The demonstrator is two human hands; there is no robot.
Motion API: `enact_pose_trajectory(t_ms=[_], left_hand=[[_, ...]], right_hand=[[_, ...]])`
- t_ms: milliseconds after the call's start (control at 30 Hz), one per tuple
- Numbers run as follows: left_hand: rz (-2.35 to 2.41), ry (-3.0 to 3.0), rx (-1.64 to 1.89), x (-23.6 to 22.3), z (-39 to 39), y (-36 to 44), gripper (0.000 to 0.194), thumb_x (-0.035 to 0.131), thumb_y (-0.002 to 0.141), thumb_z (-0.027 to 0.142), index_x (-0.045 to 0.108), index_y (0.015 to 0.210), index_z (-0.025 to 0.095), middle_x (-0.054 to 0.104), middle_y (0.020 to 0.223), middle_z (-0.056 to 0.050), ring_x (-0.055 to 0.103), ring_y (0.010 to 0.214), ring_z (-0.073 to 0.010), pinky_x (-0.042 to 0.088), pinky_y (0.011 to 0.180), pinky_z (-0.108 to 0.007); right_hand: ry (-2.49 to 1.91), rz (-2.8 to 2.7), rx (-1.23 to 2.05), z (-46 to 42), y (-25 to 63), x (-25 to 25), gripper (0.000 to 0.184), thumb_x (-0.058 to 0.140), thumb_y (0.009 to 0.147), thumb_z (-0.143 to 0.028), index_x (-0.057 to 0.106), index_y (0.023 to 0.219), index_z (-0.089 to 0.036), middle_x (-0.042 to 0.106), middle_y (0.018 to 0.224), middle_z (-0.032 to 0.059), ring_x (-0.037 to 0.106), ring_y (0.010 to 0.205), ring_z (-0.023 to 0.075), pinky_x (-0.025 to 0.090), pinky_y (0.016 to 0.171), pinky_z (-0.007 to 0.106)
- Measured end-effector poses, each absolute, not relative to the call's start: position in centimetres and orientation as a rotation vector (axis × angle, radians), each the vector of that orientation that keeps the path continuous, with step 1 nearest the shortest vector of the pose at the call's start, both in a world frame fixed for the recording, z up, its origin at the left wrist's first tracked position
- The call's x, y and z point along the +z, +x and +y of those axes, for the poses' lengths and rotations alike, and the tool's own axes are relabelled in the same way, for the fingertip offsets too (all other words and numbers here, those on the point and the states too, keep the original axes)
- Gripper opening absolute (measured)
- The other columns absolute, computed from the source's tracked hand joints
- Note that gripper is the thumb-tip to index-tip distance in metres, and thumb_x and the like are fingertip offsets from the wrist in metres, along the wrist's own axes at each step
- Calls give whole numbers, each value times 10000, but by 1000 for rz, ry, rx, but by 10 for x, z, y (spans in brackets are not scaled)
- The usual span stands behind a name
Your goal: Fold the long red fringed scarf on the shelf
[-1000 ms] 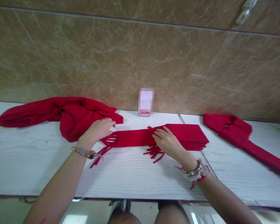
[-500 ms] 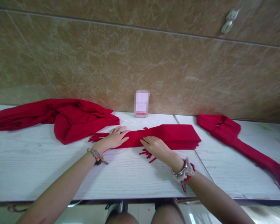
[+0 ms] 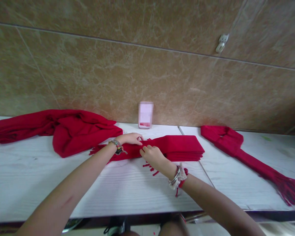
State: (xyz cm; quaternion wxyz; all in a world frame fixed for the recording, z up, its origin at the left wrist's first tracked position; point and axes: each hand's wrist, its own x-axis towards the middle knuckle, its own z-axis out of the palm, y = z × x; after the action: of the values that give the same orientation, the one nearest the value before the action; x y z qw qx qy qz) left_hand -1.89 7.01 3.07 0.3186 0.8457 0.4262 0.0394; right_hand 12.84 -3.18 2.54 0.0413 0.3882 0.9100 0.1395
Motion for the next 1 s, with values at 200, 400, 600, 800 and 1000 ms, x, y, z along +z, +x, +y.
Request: enact_pose_trajectory(t_ms=[200, 400, 600, 800, 1000], left_hand=[[1038, 2024, 95, 39, 81, -22, 210, 630, 590, 336, 521, 541, 164, 433, 488, 62, 355, 509, -94, 276, 511, -223], [998, 1761, 263, 51, 74, -27, 327, 654, 570, 458, 579, 687, 162, 542, 604, 35, 458, 592, -113, 333, 548, -228], [951, 1601, 490, 71, 69, -15, 291, 668, 600, 393, 602, 769, 166, 644, 813, -11, 552, 776, -135, 414, 723, -240], [882, 1365, 677, 101, 68, 4, 206, 706, 625, 254, 622, 778, 144, 650, 755, -23, 580, 697, -131, 443, 709, -265], [777, 1524, 790, 139, 69, 66, 178, 551, 784, 296, 595, 886, 157, 639, 932, -60, 587, 827, -152, 432, 756, -280]], right_hand=[[1198, 2862, 539, -30, 133, 22, 213, 402, 863, -91, 578, 983, -83, 626, 896, 119, 575, 850, 226, 475, 674, 326], [1269, 2901, 664, -36, 140, 47, 265, 345, 886, -101, 540, 1064, -89, 618, 835, 109, 582, 793, 219, 460, 630, 324], [1336, 2840, 668, -35, 145, 77, 339, 301, 900, -123, 461, 1199, -124, 595, 939, 133, 591, 787, 210, 436, 583, 293], [1583, 2900, 551, -33, 167, 117, 351, 292, 895, -147, 519, 1156, -205, 552, 1019, 106, 568, 692, 166, 400, 572, 267], [2011, 3042, 501, -26, 218, 146, 358, 350, 798, -60, 644, 969, -173, 557, 900, 78, 544, 758, 157, 422, 692, 254]])
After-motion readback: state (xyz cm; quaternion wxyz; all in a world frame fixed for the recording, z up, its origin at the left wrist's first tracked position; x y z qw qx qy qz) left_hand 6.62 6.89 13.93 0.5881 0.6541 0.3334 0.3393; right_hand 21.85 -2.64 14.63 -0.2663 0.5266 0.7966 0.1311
